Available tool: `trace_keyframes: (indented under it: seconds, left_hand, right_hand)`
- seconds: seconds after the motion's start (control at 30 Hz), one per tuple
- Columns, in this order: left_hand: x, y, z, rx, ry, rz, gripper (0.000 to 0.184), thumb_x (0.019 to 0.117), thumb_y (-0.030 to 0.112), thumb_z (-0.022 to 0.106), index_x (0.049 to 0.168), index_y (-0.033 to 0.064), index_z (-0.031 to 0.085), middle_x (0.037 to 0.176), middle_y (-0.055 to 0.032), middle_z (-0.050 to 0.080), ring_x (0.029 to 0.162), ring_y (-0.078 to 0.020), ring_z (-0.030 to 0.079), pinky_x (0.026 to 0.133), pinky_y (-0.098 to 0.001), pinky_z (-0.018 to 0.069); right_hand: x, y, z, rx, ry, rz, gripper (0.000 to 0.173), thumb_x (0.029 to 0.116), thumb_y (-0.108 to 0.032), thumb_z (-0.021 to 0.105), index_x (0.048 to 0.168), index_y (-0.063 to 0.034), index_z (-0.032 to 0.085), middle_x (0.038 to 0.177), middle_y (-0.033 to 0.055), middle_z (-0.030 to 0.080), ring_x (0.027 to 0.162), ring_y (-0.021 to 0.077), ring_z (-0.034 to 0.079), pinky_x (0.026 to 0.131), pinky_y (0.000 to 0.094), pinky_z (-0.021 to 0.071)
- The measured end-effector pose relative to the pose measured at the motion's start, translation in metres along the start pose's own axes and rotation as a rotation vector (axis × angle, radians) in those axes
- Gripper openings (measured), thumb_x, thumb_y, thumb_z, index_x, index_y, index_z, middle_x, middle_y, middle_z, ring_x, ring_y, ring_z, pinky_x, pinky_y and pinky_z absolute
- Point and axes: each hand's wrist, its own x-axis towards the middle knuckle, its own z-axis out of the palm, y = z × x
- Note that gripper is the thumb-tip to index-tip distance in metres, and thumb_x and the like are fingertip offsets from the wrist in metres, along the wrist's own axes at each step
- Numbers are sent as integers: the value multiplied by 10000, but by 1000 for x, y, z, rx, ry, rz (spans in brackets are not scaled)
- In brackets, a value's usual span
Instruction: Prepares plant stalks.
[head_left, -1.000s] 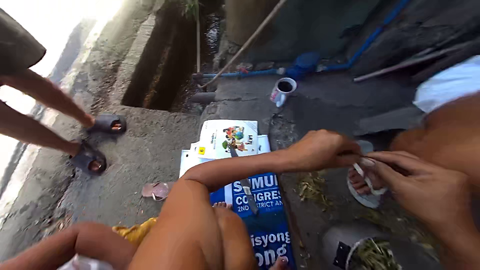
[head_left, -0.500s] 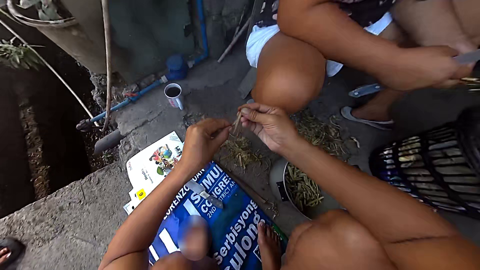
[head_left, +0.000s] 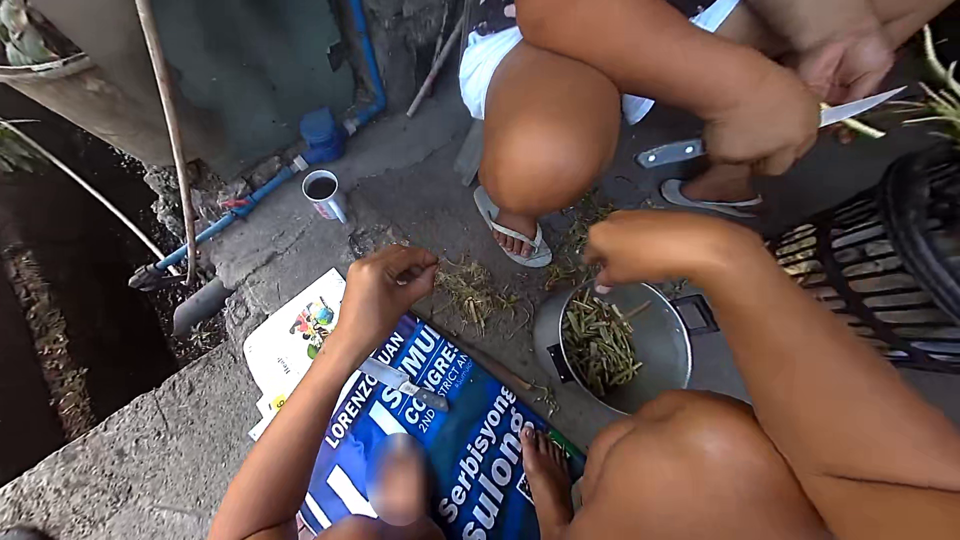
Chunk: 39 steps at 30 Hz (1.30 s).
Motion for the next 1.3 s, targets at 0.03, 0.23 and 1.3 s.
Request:
trace_keyframes:
  seconds: [0.03,0.23,1.3]
  left_hand:
    - [1,1,1,14,15,37,82,889,81,751,964,50,764,927,-34,736,768,-38,698,714,-189,594]
    - [3,7,9,47,42,182,91,884,70,743,958,24,769,968,-73,742,804,-60,707,748,-196,594]
    - [5,-48,-24,-862,296,-251,173,1045,130,567,1033,139,740,947,47,702,762,3,623,697,-132,520]
  right_hand:
    - [4,-6,2,15,33,-56,170,876,-152,817,859,4,752,757,163,680,767,356,673,728,587,535]
    - [18,-68,6,629,534,-527,218,977,-163,693,1162,-72,764,1111,97,659,788,119,613,696,273,537]
    - [97,-57,53,977,213,-171,75,908,-57,737,853,-22,774,1000,143,696,971,238,620,841,467,489]
